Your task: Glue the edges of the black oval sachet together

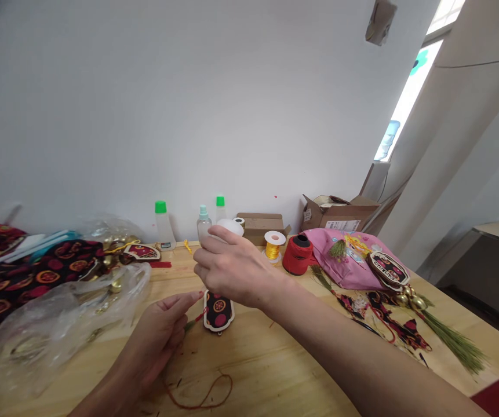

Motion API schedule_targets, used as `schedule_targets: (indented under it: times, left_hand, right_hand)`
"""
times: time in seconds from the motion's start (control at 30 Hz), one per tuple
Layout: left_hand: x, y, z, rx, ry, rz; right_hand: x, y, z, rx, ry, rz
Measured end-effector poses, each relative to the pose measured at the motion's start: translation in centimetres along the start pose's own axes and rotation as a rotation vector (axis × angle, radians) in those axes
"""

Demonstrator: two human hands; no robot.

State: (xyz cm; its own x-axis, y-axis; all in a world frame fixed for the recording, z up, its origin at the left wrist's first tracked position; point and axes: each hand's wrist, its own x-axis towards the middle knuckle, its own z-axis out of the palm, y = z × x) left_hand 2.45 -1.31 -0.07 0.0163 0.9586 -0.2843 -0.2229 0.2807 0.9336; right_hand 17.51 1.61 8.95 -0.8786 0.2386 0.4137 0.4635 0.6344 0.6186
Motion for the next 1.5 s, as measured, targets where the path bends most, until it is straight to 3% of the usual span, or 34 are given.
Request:
schedule_targets:
  times: [1.5]
  left_hand:
    - [0.29, -0.34, -0.22, 0.02, 0.001, 0.016]
  right_hand:
    - [0.61, -0.04, -0.16, 0.001, 0.061, -0.029]
